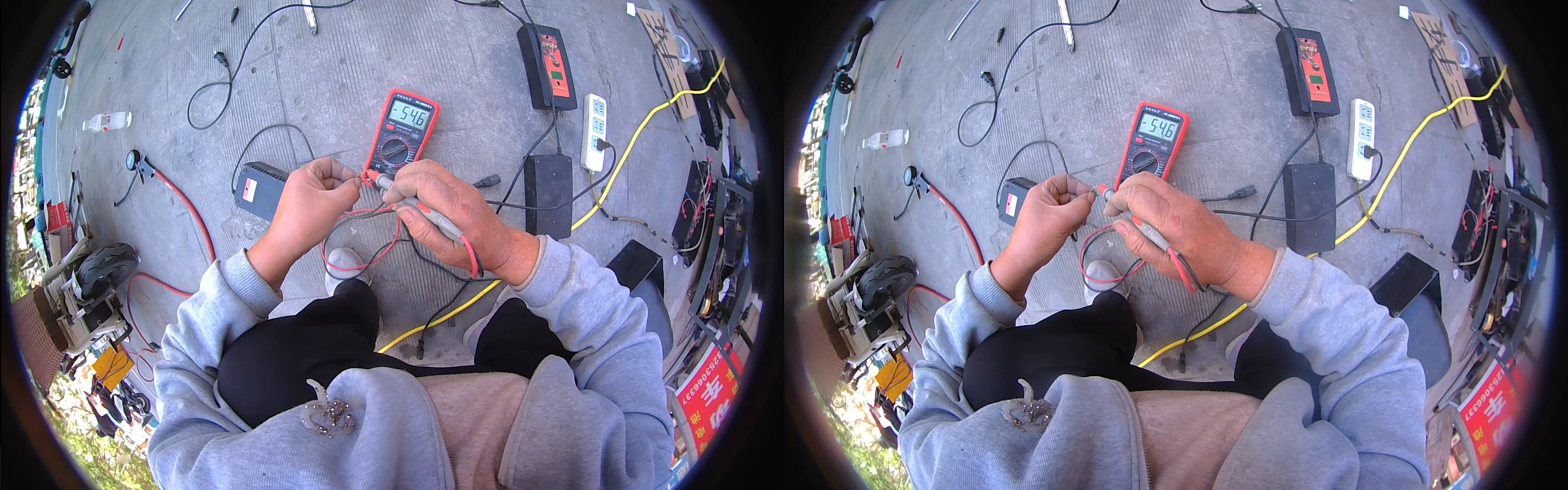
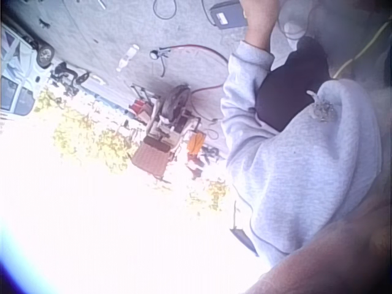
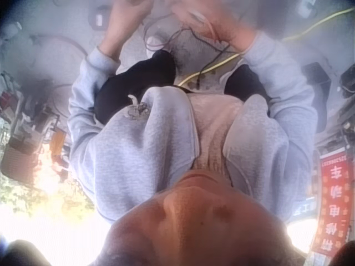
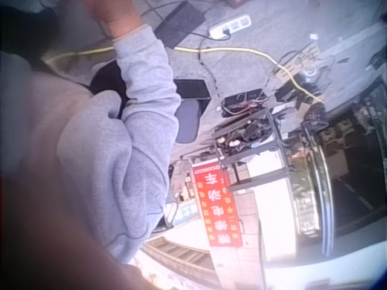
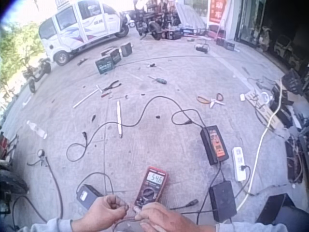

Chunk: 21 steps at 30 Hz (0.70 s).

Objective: The person uses a multimeter to measure voltage on a power adapter connected to a power strip. They connect the probes to the adapter's output, observe the readings, and then disconnect the probes and unplug the adapter.

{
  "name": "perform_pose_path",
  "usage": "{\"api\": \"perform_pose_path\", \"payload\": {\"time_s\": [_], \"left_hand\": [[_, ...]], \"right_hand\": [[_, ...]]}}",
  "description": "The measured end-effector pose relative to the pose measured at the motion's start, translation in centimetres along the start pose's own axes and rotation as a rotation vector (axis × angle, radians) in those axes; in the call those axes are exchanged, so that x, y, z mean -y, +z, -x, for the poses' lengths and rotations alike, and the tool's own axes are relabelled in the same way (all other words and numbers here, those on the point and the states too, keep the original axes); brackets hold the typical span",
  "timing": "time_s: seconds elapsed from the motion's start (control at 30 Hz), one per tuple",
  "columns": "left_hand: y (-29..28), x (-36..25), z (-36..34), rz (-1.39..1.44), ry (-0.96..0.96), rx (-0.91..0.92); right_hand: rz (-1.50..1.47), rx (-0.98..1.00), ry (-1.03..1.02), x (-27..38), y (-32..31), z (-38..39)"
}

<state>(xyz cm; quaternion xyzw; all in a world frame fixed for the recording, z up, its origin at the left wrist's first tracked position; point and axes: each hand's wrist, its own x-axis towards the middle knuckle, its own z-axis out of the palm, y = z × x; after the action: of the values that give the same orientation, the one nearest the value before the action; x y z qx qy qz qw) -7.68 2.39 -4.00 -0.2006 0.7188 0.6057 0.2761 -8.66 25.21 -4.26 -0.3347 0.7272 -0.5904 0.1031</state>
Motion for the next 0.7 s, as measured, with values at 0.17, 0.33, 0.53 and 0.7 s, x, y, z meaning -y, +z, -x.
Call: {"api": "perform_pose_path", "payload": {"time_s": [0.17, 0.33, 0.53, 0.7], "left_hand": [[0.03, 0.05, -0.01, 0.008, -0.001, 0.002], [0.07, 0.03, 0.04, 0.015, 0.006, 0.008], [0.14, -0.1, 0.15, 0.005, 0.004, -0.001], [0.16, -0.19, 0.25, 0.015, 0.001, 0.0]], "right_hand": [[0.003, -0.002, -0.007, 0.03, -0.01, 0.01], [-0.011, -0.007, 0.006, 0.09, 0.02, 0.02], [-0.033, -0.015, 0.026, 0.17, 0.13, 0.06], [-0.029, -0.008, 0.022, 0.09, 0.11, 0.09]]}}
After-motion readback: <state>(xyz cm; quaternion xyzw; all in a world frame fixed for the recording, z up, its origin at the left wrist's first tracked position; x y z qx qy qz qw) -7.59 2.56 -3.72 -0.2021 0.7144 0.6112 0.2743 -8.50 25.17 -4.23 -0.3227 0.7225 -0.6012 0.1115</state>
